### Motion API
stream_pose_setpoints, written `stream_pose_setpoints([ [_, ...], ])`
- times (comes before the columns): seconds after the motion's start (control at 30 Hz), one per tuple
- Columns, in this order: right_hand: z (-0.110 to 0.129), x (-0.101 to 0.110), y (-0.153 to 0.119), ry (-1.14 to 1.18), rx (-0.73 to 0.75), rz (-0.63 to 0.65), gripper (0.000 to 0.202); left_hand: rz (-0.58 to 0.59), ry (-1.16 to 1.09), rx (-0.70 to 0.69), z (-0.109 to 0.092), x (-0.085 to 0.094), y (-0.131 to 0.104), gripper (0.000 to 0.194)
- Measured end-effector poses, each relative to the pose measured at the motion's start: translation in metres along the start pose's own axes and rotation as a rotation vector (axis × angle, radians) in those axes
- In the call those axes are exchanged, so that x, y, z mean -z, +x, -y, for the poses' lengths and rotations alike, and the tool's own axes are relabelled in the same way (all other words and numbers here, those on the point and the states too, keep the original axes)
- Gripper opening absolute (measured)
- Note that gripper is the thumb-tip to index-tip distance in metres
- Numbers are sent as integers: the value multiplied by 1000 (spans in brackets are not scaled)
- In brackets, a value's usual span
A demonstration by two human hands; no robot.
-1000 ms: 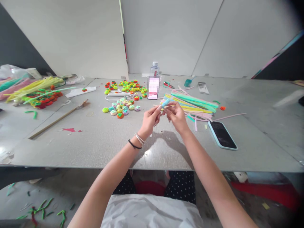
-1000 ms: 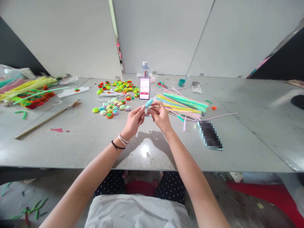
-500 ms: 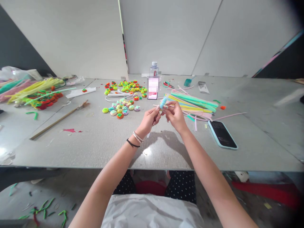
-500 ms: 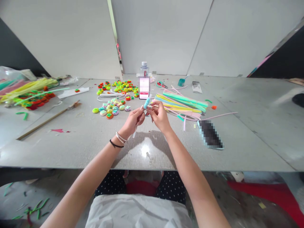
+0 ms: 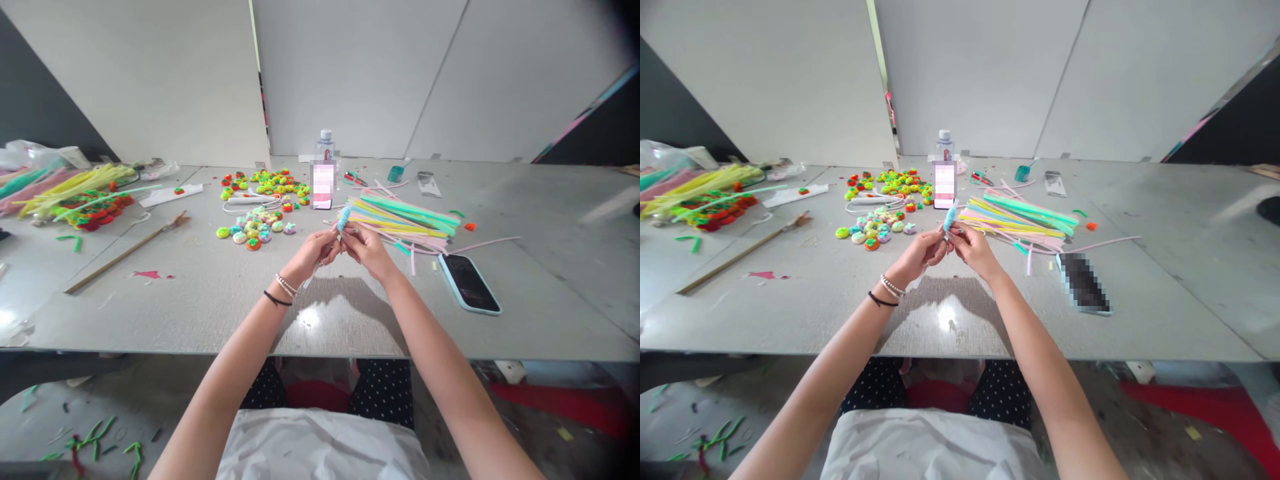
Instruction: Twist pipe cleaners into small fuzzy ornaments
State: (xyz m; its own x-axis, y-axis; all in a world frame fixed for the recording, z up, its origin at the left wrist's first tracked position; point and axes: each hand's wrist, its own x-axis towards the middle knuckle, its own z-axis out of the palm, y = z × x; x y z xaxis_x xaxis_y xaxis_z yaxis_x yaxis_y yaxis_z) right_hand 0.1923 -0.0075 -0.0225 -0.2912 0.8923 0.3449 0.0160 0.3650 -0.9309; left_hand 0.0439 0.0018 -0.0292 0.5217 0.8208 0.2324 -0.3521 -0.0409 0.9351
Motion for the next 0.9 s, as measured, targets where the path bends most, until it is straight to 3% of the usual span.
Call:
stream_pose_setpoints([
  [0.23, -8, 2, 3, 10, 9, -59, 30, -14, 29, 46, -9, -1, -2, 30],
  [0.37, -9, 4, 4, -34, 28, -90, 30, -119, 170, 62, -10, 1, -1, 34],
  [0.5, -8, 4, 5, -35, 33, -117, 32, -310, 511, -203, -2, 1, 1, 46],
  [0.57, -9, 3, 5, -21, 21, -127, 32, -347, 718, -355, 1, 0, 0, 48],
  [0.7, -12, 3, 6, 6, 17, -157, 33, -287, 999, -453, 0, 0, -5, 35],
  [0.9, -15, 5, 7, 13, 14, -212, 31, -232, 1102, -417, 0, 3, -7, 40],
])
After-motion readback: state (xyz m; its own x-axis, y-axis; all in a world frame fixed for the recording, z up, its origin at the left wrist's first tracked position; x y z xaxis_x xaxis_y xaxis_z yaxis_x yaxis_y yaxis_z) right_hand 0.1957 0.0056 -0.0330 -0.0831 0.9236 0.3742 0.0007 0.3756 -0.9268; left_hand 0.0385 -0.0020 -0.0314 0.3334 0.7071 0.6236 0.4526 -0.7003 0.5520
